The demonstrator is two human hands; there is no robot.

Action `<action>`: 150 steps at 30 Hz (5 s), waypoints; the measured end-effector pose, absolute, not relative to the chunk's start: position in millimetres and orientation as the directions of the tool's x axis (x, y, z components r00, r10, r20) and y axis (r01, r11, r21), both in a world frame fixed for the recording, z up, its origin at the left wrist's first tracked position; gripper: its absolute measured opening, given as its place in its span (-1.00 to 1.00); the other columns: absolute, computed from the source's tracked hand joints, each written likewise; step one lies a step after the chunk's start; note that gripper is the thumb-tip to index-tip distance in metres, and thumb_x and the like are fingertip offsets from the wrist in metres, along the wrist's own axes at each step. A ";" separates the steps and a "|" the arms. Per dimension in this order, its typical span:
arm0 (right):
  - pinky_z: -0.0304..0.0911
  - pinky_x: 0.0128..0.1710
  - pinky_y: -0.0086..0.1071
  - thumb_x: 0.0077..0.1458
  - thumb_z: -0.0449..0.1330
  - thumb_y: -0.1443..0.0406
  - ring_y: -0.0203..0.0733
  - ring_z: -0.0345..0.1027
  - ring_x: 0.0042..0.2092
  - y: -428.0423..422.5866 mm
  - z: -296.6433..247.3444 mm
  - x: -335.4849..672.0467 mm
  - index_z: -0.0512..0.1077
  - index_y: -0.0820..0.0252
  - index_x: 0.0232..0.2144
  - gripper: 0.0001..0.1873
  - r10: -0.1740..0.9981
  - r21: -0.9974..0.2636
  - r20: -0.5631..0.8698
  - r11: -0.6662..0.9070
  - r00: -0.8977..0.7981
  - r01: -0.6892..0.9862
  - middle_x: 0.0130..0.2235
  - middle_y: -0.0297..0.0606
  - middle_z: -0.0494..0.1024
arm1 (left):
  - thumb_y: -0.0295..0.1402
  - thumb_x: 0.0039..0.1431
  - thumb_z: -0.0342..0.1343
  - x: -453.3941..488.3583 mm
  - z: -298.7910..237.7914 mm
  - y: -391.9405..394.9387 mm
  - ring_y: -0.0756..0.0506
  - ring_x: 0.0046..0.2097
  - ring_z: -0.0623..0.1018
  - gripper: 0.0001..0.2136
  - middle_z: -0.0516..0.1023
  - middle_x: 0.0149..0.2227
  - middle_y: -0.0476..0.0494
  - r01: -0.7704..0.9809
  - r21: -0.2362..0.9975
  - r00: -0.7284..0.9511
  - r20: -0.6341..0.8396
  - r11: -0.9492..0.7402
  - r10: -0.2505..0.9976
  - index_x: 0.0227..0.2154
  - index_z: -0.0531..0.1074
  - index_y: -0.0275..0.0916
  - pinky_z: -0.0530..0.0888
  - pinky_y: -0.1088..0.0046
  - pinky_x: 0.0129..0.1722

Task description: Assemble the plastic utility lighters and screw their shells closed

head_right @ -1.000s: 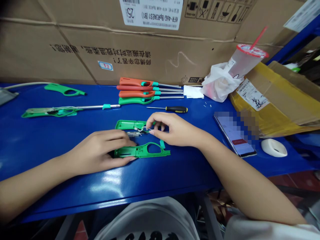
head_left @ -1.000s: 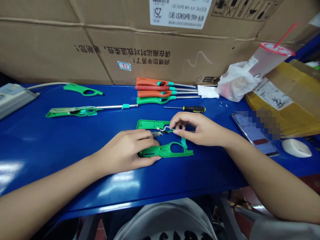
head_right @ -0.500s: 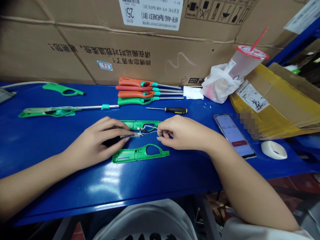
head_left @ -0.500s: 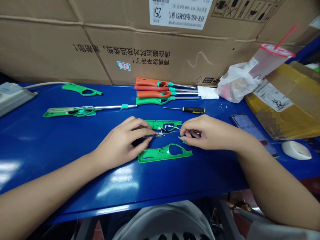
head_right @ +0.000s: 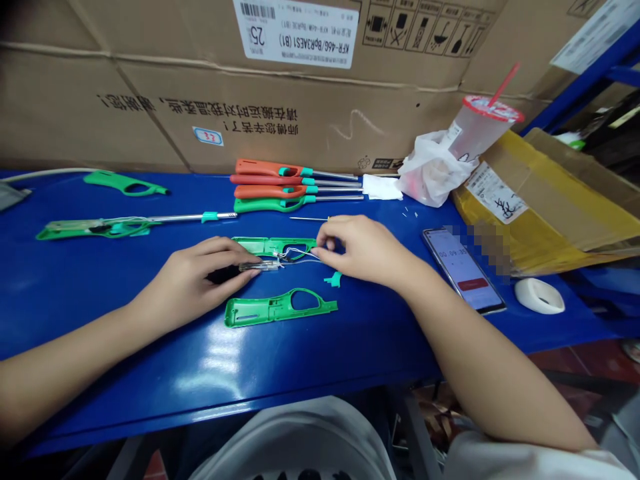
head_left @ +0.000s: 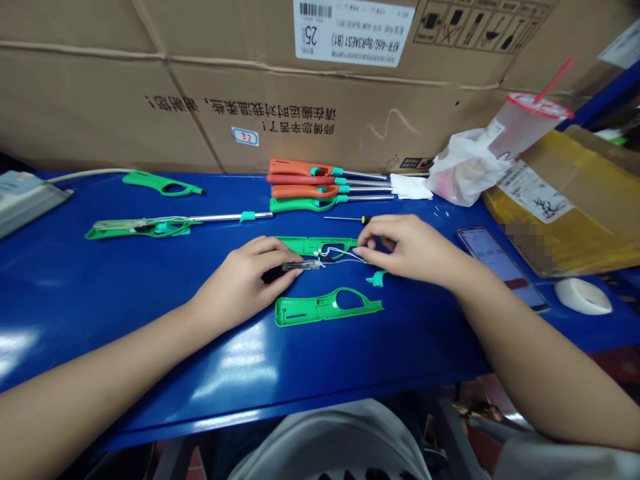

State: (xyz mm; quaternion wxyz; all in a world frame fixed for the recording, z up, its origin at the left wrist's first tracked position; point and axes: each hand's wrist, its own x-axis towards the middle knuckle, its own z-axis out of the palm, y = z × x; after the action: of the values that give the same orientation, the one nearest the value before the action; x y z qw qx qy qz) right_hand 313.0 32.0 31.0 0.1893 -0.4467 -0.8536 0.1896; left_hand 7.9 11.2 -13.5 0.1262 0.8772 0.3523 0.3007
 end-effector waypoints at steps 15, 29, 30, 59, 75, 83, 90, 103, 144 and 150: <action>0.23 -0.31 -0.42 0.28 0.27 0.30 -0.30 0.34 -0.30 40.5 21.7 312.7 0.55 0.20 -0.27 -0.92 0.687 -0.650 0.127 0.603 -0.715 0.463 -0.27 -0.29 0.55 | -0.31 0.39 0.20 10.0 -12.9 8.8 -0.08 -0.16 0.64 -0.81 0.63 -0.18 -0.13 0.563 0.473 0.521 0.433 -0.677 0.736 -0.10 0.65 -0.27 0.57 0.41 -0.12; 0.19 -0.28 -0.36 0.23 0.31 0.21 -0.21 0.40 -0.25 34.2 35.6 322.4 0.55 0.17 -0.22 -0.85 0.719 -0.396 -0.001 0.638 -0.695 0.661 -0.21 -0.24 0.58 | -0.33 0.41 0.15 6.4 -3.7 12.7 -0.14 -0.07 0.58 -0.82 0.61 -0.10 -0.16 0.575 0.321 0.574 0.498 -0.753 0.650 -0.08 0.62 -0.21 0.53 0.27 -0.01; 0.18 -0.29 -0.36 0.20 0.32 0.21 -0.21 0.39 -0.26 34.3 37.0 325.2 0.54 0.16 -0.21 -0.84 0.722 -0.392 -0.034 0.627 -0.692 0.673 -0.20 -0.25 0.59 | -0.33 0.41 0.14 3.8 -3.5 15.8 -0.16 -0.05 0.57 -0.81 0.61 -0.08 -0.18 0.594 0.297 0.569 0.502 -0.747 0.652 -0.07 0.62 -0.21 0.52 0.23 0.01; 0.29 -0.20 -0.34 0.23 0.25 0.33 -0.17 0.47 -0.19 38.6 36.4 330.5 0.58 0.16 -0.23 -0.90 0.749 -0.420 -0.074 0.575 -0.658 0.702 -0.14 -0.19 0.62 | -0.08 0.52 -0.15 3.5 -13.5 11.1 -0.36 0.18 0.40 -0.49 0.33 0.20 -0.39 0.703 0.348 0.593 0.194 -0.620 0.781 0.33 0.41 -0.19 0.43 -0.22 0.21; 0.21 -0.39 -0.40 0.15 0.34 0.18 -0.28 0.39 -0.41 30.6 58.2 343.7 0.55 0.12 -0.33 -0.86 0.751 -0.457 -0.229 0.479 -0.619 0.750 -0.43 -0.38 0.55 | -0.14 0.26 0.27 3.0 13.4 2.6 -0.15 -0.18 0.53 -0.75 0.60 -0.17 -0.16 0.384 0.218 0.814 0.379 -0.897 0.440 -0.14 0.59 -0.19 0.43 0.26 -0.18; 0.19 -0.44 -0.44 0.14 0.32 0.31 -0.31 0.38 -0.43 25.2 54.0 332.1 0.53 0.12 -0.28 -0.94 0.699 -0.485 -0.290 0.481 -0.654 0.730 -0.45 -0.43 0.51 | -0.16 0.28 0.25 5.0 6.6 2.9 -0.12 -0.24 0.57 -0.81 0.66 -0.27 -0.08 0.424 0.272 0.810 0.313 -0.864 0.496 -0.16 0.61 -0.13 0.43 0.30 -0.22; 0.15 -0.43 -0.43 0.20 0.30 0.32 -0.31 0.36 -0.42 21.3 53.7 330.8 0.55 0.09 -0.11 -0.81 0.678 -0.467 -0.300 0.509 -0.672 0.723 -0.44 -0.44 0.48 | -0.15 0.28 0.26 3.6 6.4 4.2 -0.14 -0.24 0.56 -0.78 0.65 -0.26 -0.09 0.427 0.237 0.812 0.324 -0.873 0.485 -0.15 0.60 -0.16 0.41 0.28 -0.24; 0.38 -0.26 -0.43 0.28 0.29 0.24 -0.33 0.40 -0.24 14.1 52.2 310.7 0.52 0.14 -0.14 -0.87 0.755 -0.716 0.111 0.512 -0.647 0.475 0.00 -0.20 0.47 | -0.27 0.28 0.30 4.3 4.7 1.2 -0.11 -0.21 0.57 -0.71 0.64 -0.16 -0.14 0.412 0.274 0.687 0.533 -0.869 0.493 0.03 0.52 -0.17 0.50 0.31 -0.17; 0.23 -0.48 -0.54 0.20 0.31 0.33 -0.43 0.23 -0.45 -5.3 29.3 268.2 0.51 0.15 -0.09 -0.78 0.794 -0.897 -0.081 0.206 -0.602 0.392 -0.46 -0.51 0.37 | -0.46 0.26 0.34 26.4 -1.1 -10.7 -0.03 -0.29 0.62 -0.94 0.71 -0.30 -0.08 0.331 0.545 0.505 0.588 -0.770 0.632 -0.23 0.62 -0.26 0.55 0.46 -0.22; 0.25 -0.46 -0.49 0.27 0.26 0.25 -0.38 0.32 -0.44 -7.5 27.0 268.2 0.53 0.18 -0.05 -0.78 0.800 -0.883 -0.040 0.253 -0.598 0.397 -0.43 -0.45 0.46 | -0.46 0.30 0.31 26.7 -1.4 -9.0 -0.03 -0.27 0.65 -0.96 0.71 -0.30 -0.10 0.327 0.509 0.558 0.576 -0.796 0.597 -0.22 0.63 -0.27 0.56 0.46 -0.19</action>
State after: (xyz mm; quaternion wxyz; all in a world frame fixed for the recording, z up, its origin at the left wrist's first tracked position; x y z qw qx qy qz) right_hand 268.2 -7.5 27.0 0.2155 -0.3930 -0.7615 0.4682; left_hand 26.7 -9.0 -1.4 0.1748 0.8651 0.2670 0.3870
